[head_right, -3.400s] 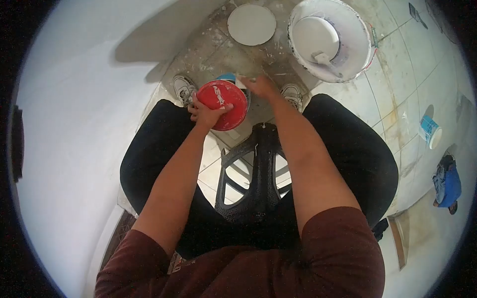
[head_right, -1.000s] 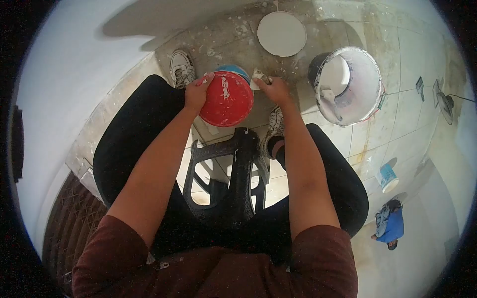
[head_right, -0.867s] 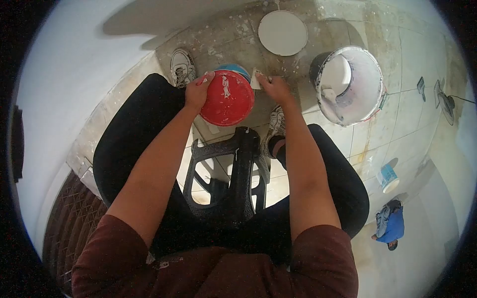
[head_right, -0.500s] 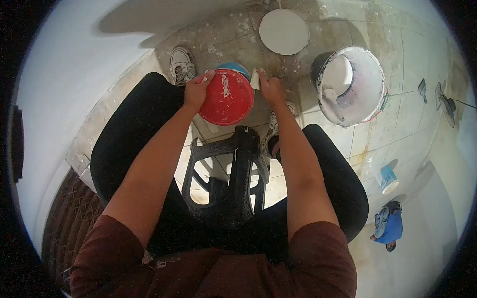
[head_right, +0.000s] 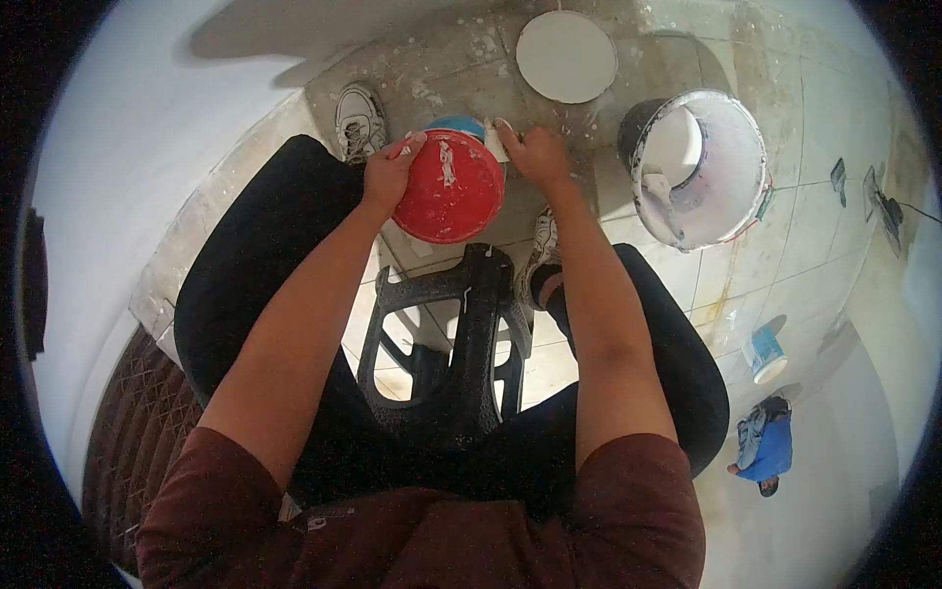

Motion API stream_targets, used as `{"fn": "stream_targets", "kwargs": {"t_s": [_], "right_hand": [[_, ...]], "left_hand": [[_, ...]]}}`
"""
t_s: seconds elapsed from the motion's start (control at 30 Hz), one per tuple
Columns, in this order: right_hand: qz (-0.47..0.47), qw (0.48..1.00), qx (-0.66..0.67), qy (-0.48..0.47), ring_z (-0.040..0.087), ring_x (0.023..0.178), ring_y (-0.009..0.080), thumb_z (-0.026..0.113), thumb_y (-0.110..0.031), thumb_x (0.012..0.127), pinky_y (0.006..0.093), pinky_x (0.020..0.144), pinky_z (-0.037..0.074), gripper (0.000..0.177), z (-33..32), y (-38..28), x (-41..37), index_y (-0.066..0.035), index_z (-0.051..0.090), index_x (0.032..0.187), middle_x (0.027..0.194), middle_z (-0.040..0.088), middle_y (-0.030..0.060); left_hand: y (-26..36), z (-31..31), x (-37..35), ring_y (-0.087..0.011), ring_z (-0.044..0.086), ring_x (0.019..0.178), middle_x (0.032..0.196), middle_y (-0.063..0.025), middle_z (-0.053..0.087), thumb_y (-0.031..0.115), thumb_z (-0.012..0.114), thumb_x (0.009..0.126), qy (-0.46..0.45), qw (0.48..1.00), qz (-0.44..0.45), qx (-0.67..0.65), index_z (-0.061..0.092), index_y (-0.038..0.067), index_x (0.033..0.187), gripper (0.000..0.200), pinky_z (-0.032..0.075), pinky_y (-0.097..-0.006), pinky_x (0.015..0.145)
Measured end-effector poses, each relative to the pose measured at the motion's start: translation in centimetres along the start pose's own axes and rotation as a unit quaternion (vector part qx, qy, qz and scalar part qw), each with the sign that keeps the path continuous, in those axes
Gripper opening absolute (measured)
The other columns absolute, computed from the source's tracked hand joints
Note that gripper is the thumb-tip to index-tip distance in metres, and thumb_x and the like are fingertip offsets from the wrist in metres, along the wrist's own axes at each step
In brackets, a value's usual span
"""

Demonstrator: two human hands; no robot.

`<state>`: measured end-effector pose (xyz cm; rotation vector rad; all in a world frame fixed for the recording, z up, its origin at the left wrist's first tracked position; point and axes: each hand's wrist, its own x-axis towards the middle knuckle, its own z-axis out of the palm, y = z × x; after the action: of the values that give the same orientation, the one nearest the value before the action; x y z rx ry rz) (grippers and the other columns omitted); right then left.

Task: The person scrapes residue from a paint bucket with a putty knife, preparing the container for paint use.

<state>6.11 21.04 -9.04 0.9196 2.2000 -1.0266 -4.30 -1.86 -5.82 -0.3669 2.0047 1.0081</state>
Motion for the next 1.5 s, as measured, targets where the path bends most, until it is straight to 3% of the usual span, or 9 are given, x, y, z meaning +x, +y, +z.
{"fn": "stream_targets", "kwargs": {"t_s": [0.17,0.47,0.57,0.7,0.87,1.07,1.17,1.27,1.5], "right_hand": [[0.035,0.983,0.172,0.06,0.064,0.068,0.0461,0.046,-0.065,0.088,0.0509,0.067,0.049,0.08,4.2,1.6,-0.8,0.01,0.066,0.07,0.068,0.061,0.0318],[-0.143,0.971,-0.188,0.026,0.065,0.07,0.0433,0.047,-0.064,0.088,0.0517,0.068,0.05,0.075,-3.0,-1.7,0.8,0.007,0.069,0.074,0.07,0.062,0.0299],[-0.038,0.995,-0.09,-0.003,0.065,0.069,0.0417,0.048,-0.063,0.087,0.0514,0.066,0.05,0.073,-1.0,-0.6,-0.6,0.006,0.069,0.074,0.068,0.062,0.0283],[-0.083,0.992,-0.011,0.095,0.065,0.068,0.0403,0.05,-0.061,0.087,0.0524,0.065,0.05,0.071,2.7,0.9,-2.5,0.006,0.07,0.076,0.07,0.063,0.0278],[-0.113,0.973,-0.2,0.015,0.065,0.067,0.0408,0.051,-0.062,0.086,0.0523,0.066,0.05,0.07,-2.4,-1.2,-0.5,0.005,0.07,0.077,0.076,0.065,0.0276],[-0.215,0.947,-0.225,0.083,0.066,0.069,0.0371,0.049,-0.066,0.085,0.0496,0.072,0.048,0.074,-2.3,-0.7,1.1,0.002,0.069,0.066,0.067,0.064,0.0223],[-0.261,0.908,-0.328,-0.001,0.065,0.069,0.033,0.049,-0.067,0.084,0.0448,0.069,0.047,0.073,-4.0,-2.7,2.7,0.001,0.069,0.067,0.064,0.064,0.0183],[-0.311,0.876,-0.368,-0.011,0.063,0.066,0.0316,0.049,-0.067,0.085,0.0406,0.07,0.045,0.071,-4.5,-3.4,3.5,-0.001,0.069,0.07,0.062,0.063,0.0148],[-0.271,0.934,-0.234,0.009,0.065,0.074,0.0345,0.047,-0.064,0.087,0.0447,0.077,0.045,0.068,-2.0,-0.8,3.7,0.0,0.069,0.079,0.071,0.065,0.0196]], "left_hand": [[0.0,0.1,0.1,-0.0175,0.066,0.085,0.097,-0.014,0.071,0.054,0.073,0.079,-0.004,1.0,0.011,-0.015,0.066,0.003,0.118,0.064,0.051,-0.0305,0.079],[0.9,-0.3,-0.5,-0.0184,0.066,0.088,0.098,-0.0143,0.071,0.052,0.074,0.079,-0.021,1.0,-0.022,-0.005,0.067,0.004,0.118,0.062,0.05,-0.0303,0.081],[0.6,-0.2,-0.2,-0.0186,0.067,0.087,0.098,-0.0146,0.071,0.052,0.074,0.079,-0.016,0.999,0.027,-0.005,0.067,0.004,0.117,0.061,0.05,-0.0314,0.081],[1.1,-0.3,-0.6,-0.0195,0.067,0.086,0.097,-0.0145,0.071,0.051,0.075,0.079,0.001,1.0,0.026,0.005,0.068,0.004,0.115,0.06,0.051,-0.0325,0.081],[0.4,-0.1,-0.1,-0.0218,0.068,0.086,0.097,-0.0152,0.072,0.052,0.074,0.078,-0.006,1.0,0.01,0.015,0.068,0.006,0.115,0.059,0.051,-0.033,0.081],[0.1,-0.2,0.0,-0.0231,0.068,0.086,0.098,-0.0158,0.071,0.054,0.074,0.077,-0.005,1.0,0.002,0.026,0.069,0.007,0.115,0.061,0.051,-0.0337,0.081],[0.3,-0.2,-0.2,-0.017,0.066,0.07,0.083,-0.0102,0.07,0.057,0.07,0.08,-0.009,0.999,0.03,0.04,0.07,0.001,0.106,0.062,0.052,-0.0298,0.068],[0.2,-0.2,0.0,-0.0241,0.068,0.088,0.098,-0.017,0.071,0.056,0.074,0.076,-0.014,1.0,-0.001,0.016,0.068,0.008,0.117,0.063,0.051,-0.0338,0.083],[-0.3,-0.1,0.4,-0.0232,0.068,0.089,0.1,-0.017,0.071,0.057,0.074,0.075,0.009,1.0,0.015,0.023,0.067,0.009,0.119,0.066,0.051,-0.0337,0.083]]}}
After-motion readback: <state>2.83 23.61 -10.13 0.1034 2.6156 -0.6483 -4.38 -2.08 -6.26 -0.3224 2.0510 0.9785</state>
